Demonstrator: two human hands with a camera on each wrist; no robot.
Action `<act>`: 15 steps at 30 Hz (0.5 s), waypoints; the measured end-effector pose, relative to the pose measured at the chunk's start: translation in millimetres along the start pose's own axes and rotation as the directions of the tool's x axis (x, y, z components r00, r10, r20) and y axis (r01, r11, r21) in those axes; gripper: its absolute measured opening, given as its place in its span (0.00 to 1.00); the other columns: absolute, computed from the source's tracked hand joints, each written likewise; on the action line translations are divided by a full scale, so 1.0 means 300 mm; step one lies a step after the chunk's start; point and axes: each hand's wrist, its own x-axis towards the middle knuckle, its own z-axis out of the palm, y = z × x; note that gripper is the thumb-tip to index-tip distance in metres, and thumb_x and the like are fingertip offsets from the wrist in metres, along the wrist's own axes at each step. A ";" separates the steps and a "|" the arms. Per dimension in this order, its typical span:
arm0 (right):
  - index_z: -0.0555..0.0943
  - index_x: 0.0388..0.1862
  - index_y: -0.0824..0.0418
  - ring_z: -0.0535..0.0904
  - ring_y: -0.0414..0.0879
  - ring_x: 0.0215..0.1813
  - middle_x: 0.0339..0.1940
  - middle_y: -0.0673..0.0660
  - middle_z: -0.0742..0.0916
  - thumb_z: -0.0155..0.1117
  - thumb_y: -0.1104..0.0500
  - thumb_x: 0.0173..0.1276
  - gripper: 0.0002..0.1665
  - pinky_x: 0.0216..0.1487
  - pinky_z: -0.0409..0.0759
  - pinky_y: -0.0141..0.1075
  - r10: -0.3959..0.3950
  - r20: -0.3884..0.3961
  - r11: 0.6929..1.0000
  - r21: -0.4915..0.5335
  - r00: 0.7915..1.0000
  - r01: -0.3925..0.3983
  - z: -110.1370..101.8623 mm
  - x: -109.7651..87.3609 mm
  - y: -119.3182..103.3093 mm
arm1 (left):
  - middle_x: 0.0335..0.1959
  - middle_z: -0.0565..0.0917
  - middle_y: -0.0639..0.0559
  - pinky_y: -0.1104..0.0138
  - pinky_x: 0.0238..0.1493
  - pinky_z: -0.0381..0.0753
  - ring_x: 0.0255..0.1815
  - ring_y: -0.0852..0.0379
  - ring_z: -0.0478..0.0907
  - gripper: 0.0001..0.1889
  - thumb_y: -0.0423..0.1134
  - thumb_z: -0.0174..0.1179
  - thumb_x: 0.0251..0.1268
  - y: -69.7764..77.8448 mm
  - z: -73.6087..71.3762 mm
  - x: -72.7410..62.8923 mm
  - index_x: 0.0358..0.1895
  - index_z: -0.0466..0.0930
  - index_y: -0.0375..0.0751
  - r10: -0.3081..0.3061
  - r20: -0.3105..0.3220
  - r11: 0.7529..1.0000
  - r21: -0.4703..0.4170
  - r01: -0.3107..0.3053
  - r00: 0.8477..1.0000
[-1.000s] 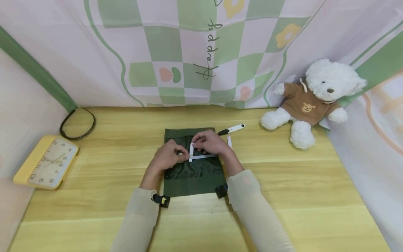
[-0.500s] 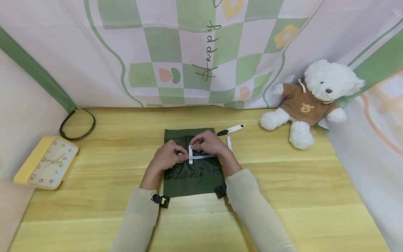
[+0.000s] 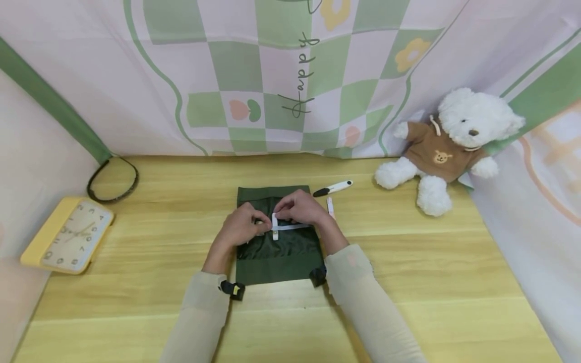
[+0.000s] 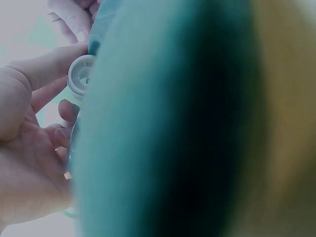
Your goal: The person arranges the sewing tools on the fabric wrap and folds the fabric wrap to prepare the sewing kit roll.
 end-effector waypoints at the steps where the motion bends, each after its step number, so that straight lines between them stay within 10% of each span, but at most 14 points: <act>1: 0.89 0.46 0.63 0.82 0.46 0.36 0.39 0.55 0.89 0.67 0.61 0.72 0.09 0.36 0.80 0.37 -0.002 0.001 1.000 -0.002 1.000 0.002 0.000 0.001 0.002 | 0.35 0.76 0.50 0.61 0.34 0.67 0.36 0.53 0.69 0.06 0.40 0.66 0.68 0.000 0.001 0.001 0.38 0.92 0.47 -0.001 0.000 1.000 0.001 0.001 1.000; 15: 0.89 0.47 0.64 0.83 0.47 0.35 0.40 0.56 0.90 0.67 0.62 0.71 0.10 0.35 0.81 0.38 -0.008 0.006 0.999 0.031 1.000 0.008 -0.006 -0.007 0.004 | 0.33 0.74 0.49 0.61 0.33 0.65 0.33 0.53 0.68 0.05 0.42 0.68 0.68 -0.001 0.004 0.002 0.39 0.92 0.48 -0.018 -0.010 1.000 -0.001 0.018 1.000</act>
